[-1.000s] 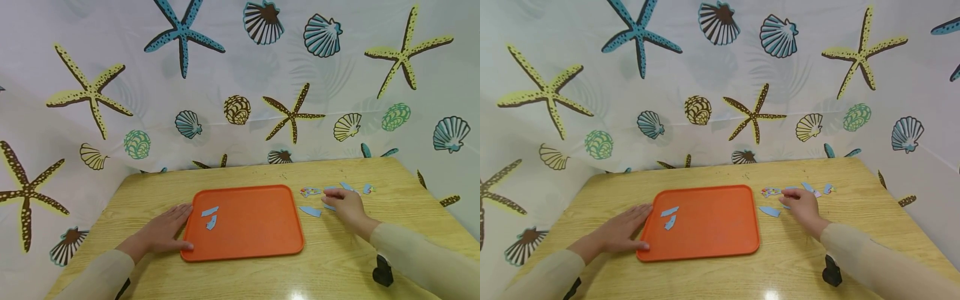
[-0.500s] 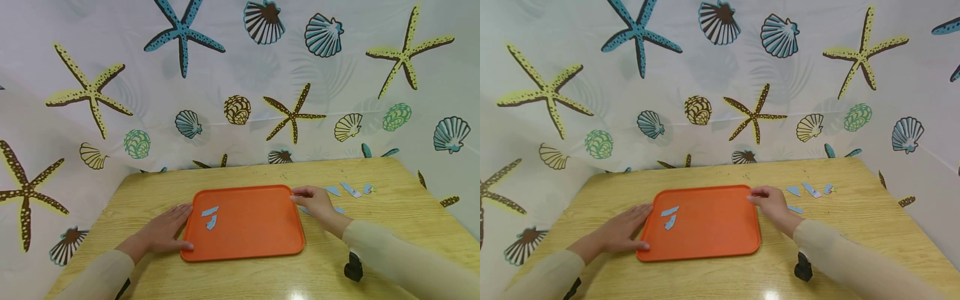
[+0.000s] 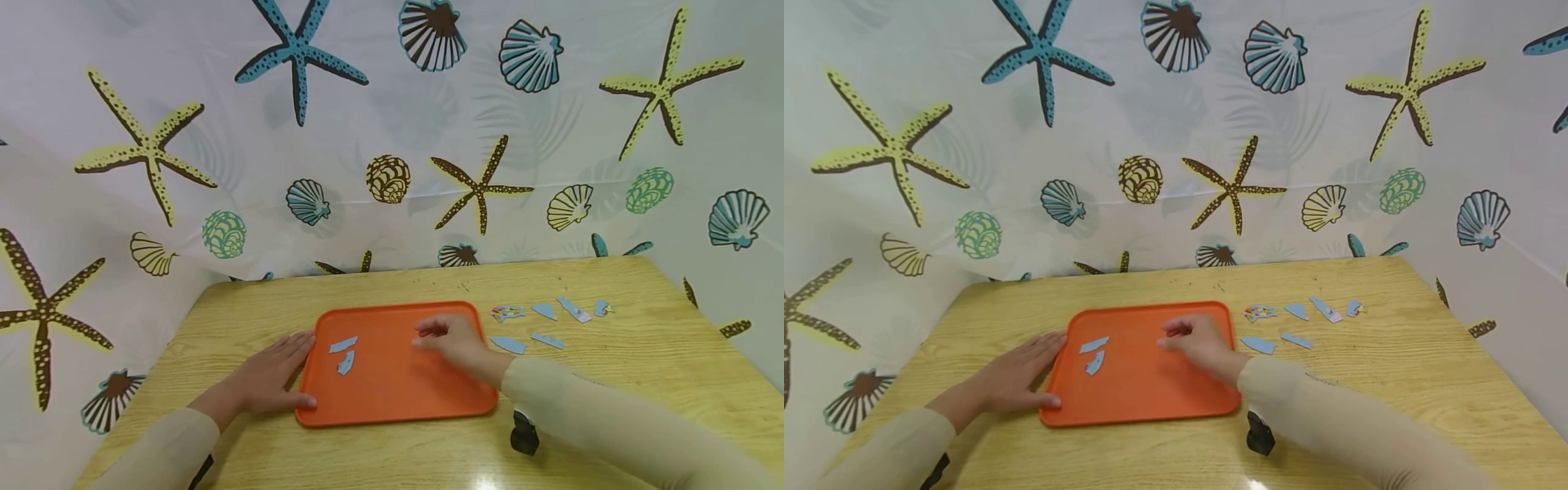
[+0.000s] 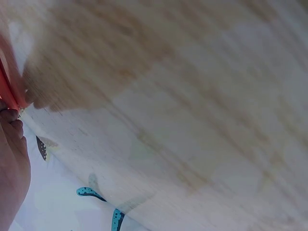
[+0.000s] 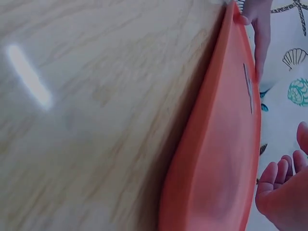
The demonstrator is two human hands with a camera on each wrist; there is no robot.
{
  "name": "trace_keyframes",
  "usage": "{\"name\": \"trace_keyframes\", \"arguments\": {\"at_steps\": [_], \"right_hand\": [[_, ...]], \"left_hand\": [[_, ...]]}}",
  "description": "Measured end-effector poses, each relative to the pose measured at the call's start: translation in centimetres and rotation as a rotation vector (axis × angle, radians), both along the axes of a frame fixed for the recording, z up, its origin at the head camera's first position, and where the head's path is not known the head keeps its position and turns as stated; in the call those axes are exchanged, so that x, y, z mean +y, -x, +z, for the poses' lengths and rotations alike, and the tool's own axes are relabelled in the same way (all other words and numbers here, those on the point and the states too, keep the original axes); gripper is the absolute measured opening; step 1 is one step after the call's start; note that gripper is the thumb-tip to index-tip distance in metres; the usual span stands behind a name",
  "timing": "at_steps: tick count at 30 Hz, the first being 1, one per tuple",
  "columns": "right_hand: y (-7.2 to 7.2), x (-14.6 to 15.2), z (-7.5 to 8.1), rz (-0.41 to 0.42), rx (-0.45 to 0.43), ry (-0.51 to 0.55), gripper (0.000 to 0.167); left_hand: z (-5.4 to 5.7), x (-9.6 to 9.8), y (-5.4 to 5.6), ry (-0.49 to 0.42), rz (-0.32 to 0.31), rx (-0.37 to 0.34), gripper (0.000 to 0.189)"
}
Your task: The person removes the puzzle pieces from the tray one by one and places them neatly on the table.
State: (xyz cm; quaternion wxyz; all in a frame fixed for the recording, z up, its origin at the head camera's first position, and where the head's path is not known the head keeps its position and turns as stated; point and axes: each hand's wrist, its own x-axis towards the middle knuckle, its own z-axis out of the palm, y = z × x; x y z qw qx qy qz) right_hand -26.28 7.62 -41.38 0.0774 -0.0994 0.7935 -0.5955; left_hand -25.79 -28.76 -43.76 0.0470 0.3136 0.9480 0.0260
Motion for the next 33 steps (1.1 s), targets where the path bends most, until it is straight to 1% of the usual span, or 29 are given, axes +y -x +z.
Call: {"name": "trace_keyframes", "arguments": {"at_steps": [4, 7, 14, 20, 25, 29, 33], "right_hand": [[-0.1, -1.7, -0.1, 0.047, -0.005, -0.031, 0.033], [0.0, -2.9, -0.4, 0.084, -0.016, -0.022, 0.034], [0.4, -5.5, -0.6, 0.138, -0.032, -0.024, 0.037], [0.7, -7.1, -0.7, 0.181, -0.035, -0.076, 0.036], [1.1, -8.4, -0.9, 0.209, -0.037, -0.128, 0.033], [1.5, -9.3, -1.4, 0.223, -0.050, -0.132, 0.032], [1.6, -10.0, -1.5, 0.225, -0.061, -0.132, 0.031]], "left_hand": [[-0.1, 0.0, 0.1, -0.001, 0.002, 0.000, 0.111], [-0.1, 0.0, 0.1, -0.002, 0.001, -0.003, 0.111], [0.0, 0.1, 0.0, -0.008, 0.000, -0.009, 0.111], [0.2, 0.2, 0.0, -0.006, -0.002, 0.001, 0.111], [0.2, 0.2, 0.1, -0.002, -0.003, -0.003, 0.112], [0.0, 0.0, 0.2, 0.006, 0.006, -0.014, 0.113], [-0.1, -0.1, 0.2, 0.005, 0.010, -0.018, 0.114]]}}
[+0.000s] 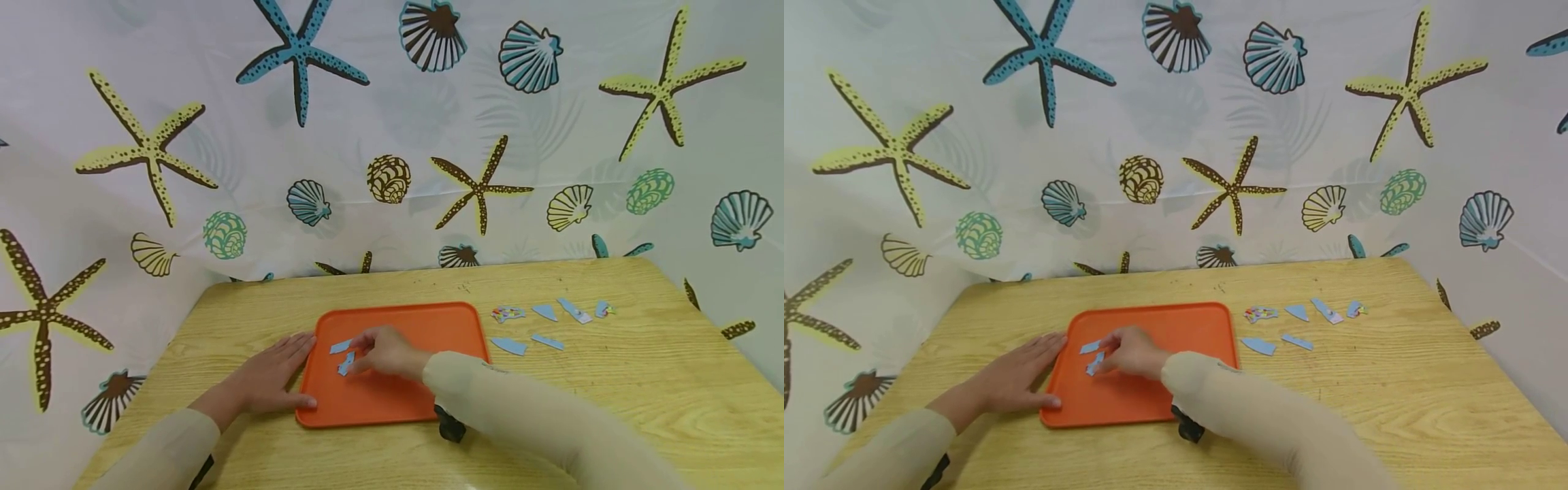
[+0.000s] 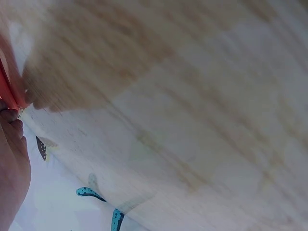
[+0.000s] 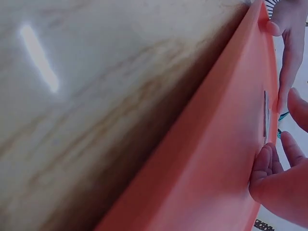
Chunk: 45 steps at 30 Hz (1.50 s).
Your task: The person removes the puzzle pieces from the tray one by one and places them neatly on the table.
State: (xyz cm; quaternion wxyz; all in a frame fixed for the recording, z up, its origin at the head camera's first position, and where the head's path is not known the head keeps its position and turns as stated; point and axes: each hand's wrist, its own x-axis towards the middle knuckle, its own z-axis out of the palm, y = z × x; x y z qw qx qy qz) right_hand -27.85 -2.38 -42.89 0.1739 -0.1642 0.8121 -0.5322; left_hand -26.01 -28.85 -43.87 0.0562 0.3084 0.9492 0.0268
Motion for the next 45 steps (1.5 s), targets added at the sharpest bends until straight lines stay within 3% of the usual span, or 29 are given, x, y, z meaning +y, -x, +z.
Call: {"name": "trace_keyframes", "arguments": {"at_steps": [20, 37, 45], "right_hand": [[-0.3, -1.1, -0.4, -0.023, 0.169, -0.206, 0.030], [-0.5, -1.5, -0.5, -0.032, 0.198, -0.252, 0.020], [-0.2, -1.6, -0.8, -0.039, 0.206, -0.274, 0.023]], "left_hand": [[-0.4, -0.2, 0.0, -0.009, -0.004, 0.017, 0.112], [-0.4, -0.1, 0.1, -0.009, -0.009, 0.022, 0.111], [-0.3, 0.0, 0.1, -0.003, -0.011, 0.020, 0.111]]}}
